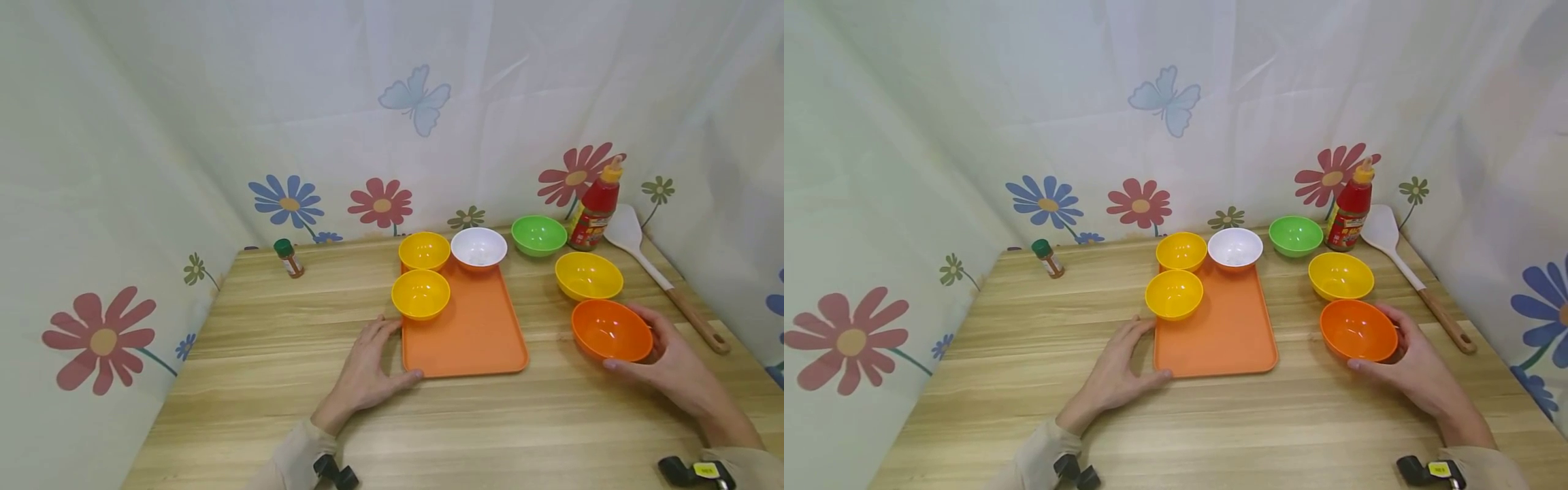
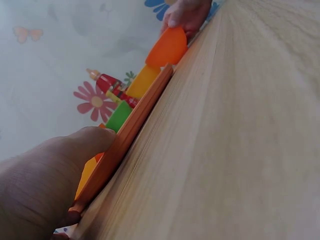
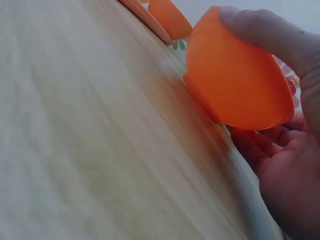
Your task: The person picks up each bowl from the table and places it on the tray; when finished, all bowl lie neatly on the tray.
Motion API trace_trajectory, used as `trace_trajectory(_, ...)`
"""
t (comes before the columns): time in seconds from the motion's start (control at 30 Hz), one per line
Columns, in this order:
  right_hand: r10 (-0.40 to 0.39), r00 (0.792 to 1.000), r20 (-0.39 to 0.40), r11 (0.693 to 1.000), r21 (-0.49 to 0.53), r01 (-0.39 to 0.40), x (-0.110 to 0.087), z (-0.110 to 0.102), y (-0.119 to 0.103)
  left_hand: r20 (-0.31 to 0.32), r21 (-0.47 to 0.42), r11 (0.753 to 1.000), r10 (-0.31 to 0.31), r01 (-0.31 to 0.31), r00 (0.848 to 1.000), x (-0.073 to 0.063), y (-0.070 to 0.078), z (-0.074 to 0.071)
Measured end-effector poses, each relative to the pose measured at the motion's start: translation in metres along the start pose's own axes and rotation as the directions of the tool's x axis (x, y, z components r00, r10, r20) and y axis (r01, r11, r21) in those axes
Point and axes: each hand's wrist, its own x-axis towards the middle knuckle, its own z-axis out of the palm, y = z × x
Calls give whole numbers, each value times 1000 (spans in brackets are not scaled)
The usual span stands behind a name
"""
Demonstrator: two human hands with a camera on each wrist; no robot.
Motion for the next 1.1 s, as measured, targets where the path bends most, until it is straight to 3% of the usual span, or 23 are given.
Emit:
trace_trajectory(0.43,-20,1000,-18,997,71,21,-1,3,-5,9,0,1000,-6,6,1000,-1,-2,0)
trace_trajectory(0.87,-16,999,41,990,140,10,2,7,-30,9,-4,1000,17,-17,1000,-1,-1,-2)
trace_trajectory(1.1,-93,995,29,982,168,87,16,13,-48,-5,-9,999,30,-30,1000,0,-1,-2)
